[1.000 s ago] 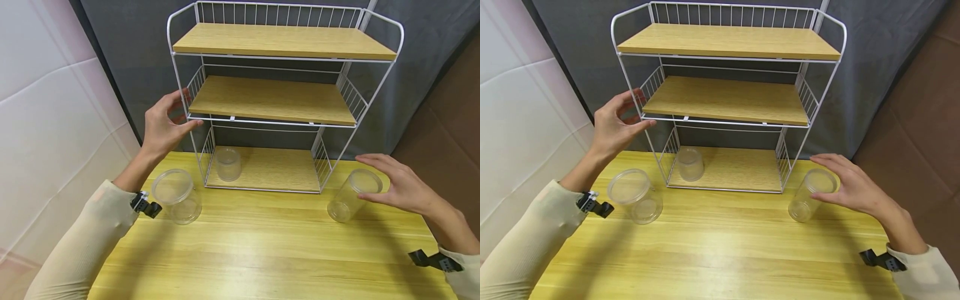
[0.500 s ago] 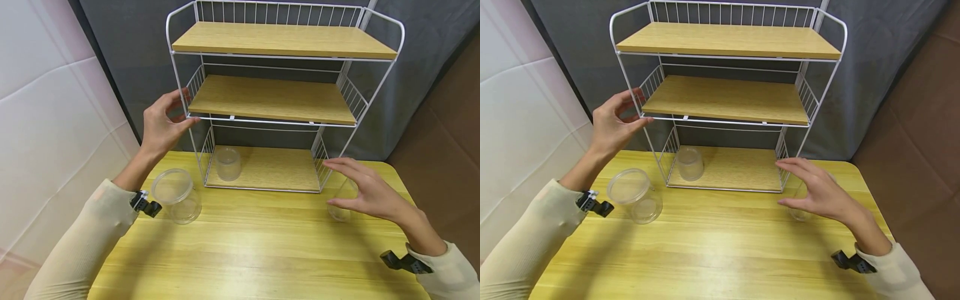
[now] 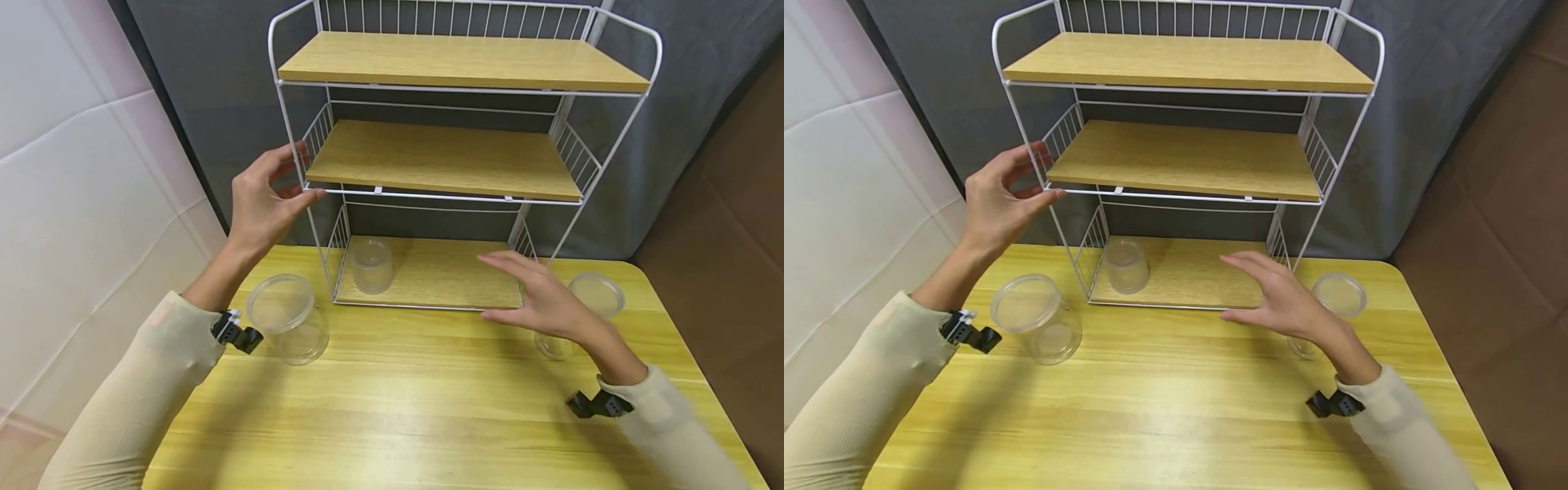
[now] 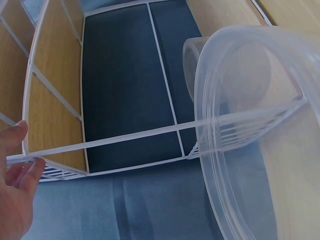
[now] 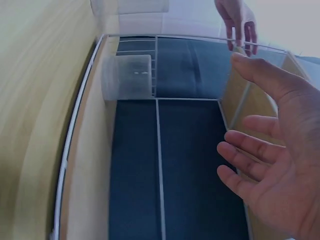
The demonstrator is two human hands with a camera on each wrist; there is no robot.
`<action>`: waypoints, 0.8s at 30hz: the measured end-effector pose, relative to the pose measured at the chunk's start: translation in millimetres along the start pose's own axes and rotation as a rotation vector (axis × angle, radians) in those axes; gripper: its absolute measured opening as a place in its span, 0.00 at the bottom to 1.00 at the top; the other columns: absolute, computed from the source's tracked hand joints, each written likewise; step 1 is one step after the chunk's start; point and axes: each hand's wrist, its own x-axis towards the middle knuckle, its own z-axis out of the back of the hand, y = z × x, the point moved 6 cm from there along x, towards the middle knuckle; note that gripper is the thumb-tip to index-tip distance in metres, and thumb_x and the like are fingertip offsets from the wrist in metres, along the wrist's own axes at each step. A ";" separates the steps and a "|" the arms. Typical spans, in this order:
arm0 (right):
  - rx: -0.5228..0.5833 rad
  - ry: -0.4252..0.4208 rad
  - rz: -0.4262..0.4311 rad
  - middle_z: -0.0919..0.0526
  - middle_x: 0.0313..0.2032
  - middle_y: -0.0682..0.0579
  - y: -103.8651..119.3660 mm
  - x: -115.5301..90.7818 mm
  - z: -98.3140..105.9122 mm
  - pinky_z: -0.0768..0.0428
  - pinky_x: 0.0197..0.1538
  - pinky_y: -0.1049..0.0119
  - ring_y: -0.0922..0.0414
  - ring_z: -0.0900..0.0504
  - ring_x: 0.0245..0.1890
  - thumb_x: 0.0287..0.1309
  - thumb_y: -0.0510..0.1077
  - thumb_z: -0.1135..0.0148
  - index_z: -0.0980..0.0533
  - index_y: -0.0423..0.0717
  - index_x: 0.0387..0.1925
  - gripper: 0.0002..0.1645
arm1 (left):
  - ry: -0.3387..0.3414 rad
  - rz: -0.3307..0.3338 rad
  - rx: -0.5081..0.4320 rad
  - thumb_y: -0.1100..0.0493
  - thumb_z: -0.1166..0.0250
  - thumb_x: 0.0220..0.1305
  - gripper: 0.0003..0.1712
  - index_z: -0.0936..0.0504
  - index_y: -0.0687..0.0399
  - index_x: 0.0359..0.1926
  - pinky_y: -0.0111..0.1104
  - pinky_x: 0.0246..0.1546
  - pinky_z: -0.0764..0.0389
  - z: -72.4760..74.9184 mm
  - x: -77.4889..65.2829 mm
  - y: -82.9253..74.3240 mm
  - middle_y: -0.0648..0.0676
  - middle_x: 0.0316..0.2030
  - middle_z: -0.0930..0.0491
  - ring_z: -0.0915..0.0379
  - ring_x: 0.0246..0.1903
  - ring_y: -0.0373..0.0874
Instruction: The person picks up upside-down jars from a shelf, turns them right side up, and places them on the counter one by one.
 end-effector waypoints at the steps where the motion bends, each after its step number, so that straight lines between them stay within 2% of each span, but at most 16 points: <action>1: 0.015 0.002 -0.015 0.20 0.65 0.41 -1.2 3.3 -4.0 0.19 0.65 0.40 0.43 0.20 0.64 0.45 0.48 0.12 0.27 0.40 0.73 0.54 | 0.001 -0.003 0.002 0.73 0.20 0.54 0.37 0.19 0.64 0.66 0.23 0.50 0.14 -0.2 0.0 -0.3 0.60 0.59 0.16 0.17 0.59 0.54; 6: 0.076 0.015 -0.085 0.22 0.67 0.38 -7.5 21.4 -27.4 0.22 0.68 0.37 0.38 0.21 0.65 0.46 0.49 0.13 0.29 0.38 0.74 0.55 | 0.005 -0.015 0.012 0.73 0.20 0.54 0.37 0.20 0.65 0.66 0.23 0.50 0.15 -0.3 0.2 0.4 0.60 0.59 0.16 0.16 0.59 0.53; 14: 0.160 0.021 -0.209 0.24 0.71 0.40 -23.4 54.0 -69.1 0.24 0.70 0.37 0.37 0.22 0.66 0.50 0.53 0.15 0.30 0.43 0.76 0.55 | 0.010 -0.027 0.032 0.74 0.20 0.53 0.36 0.20 0.68 0.65 0.22 0.50 0.15 3.7 0.1 3.7 0.62 0.58 0.15 0.16 0.58 0.54; 19: 0.258 0.016 -0.233 0.25 0.71 0.39 -28.8 72.5 -93.6 0.22 0.70 0.42 0.38 0.21 0.66 0.51 0.49 0.15 0.32 0.40 0.76 0.55 | 0.018 -0.032 0.033 0.74 0.20 0.53 0.36 0.20 0.68 0.64 0.23 0.50 0.14 5.7 -0.6 4.2 0.63 0.58 0.15 0.16 0.58 0.55; 24: 0.310 0.004 -0.230 0.26 0.71 0.37 -32.4 92.4 -116.9 0.22 0.71 0.47 0.38 0.22 0.67 0.52 0.46 0.15 0.33 0.37 0.76 0.55 | 0.017 -0.032 0.035 0.74 0.20 0.53 0.35 0.19 0.68 0.64 0.23 0.50 0.14 8.0 -1.6 5.1 0.61 0.58 0.15 0.16 0.58 0.55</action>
